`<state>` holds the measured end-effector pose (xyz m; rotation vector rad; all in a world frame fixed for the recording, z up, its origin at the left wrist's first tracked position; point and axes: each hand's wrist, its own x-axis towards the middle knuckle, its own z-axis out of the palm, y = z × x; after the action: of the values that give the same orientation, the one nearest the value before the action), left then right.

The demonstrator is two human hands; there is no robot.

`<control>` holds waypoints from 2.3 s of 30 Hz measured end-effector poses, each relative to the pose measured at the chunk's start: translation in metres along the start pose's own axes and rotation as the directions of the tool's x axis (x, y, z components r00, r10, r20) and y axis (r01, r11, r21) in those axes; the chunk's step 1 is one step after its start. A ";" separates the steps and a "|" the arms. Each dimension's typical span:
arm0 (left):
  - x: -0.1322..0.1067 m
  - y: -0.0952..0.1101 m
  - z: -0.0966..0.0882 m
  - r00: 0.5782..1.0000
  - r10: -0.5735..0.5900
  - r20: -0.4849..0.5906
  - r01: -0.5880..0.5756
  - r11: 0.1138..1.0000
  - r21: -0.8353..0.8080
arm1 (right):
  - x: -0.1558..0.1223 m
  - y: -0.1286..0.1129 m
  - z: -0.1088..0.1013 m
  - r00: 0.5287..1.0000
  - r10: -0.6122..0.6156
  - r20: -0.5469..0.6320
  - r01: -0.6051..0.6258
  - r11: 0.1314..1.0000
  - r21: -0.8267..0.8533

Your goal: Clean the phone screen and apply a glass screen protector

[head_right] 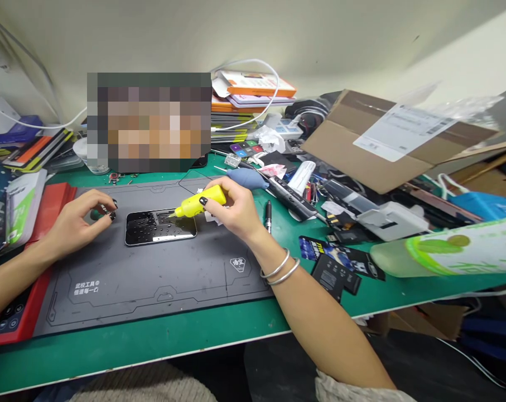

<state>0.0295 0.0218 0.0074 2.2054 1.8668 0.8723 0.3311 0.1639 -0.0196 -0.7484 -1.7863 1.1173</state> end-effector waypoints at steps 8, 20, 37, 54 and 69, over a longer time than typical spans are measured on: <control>0.000 -0.001 0.002 1.000 0.001 0.003 -0.001 1.000 0.010 | 0.000 0.004 -0.002 0.999 -0.005 0.049 0.007 0.999 -0.034; 0.000 0.002 0.000 1.000 -0.020 0.006 0.020 1.000 -0.003 | -0.001 0.002 -0.001 0.997 0.010 0.075 -0.008 1.000 -0.026; 0.000 0.000 0.000 0.998 -0.050 0.025 0.050 0.999 0.008 | -0.003 0.000 0.001 0.990 0.007 0.138 0.004 0.996 -0.084; 0.001 0.002 0.000 0.999 -0.040 0.019 0.040 0.999 -0.005 | -0.004 0.001 0.000 0.994 -0.019 0.110 0.030 0.995 -0.091; 0.001 0.001 0.001 0.999 -0.029 0.020 0.029 1.000 -0.011 | -0.003 -0.001 0.000 0.990 -0.022 0.138 0.030 0.998 -0.055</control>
<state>0.0305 0.0226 0.0075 2.1670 1.8751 0.8513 0.3328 0.1609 -0.0203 -0.6938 -1.9452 1.1277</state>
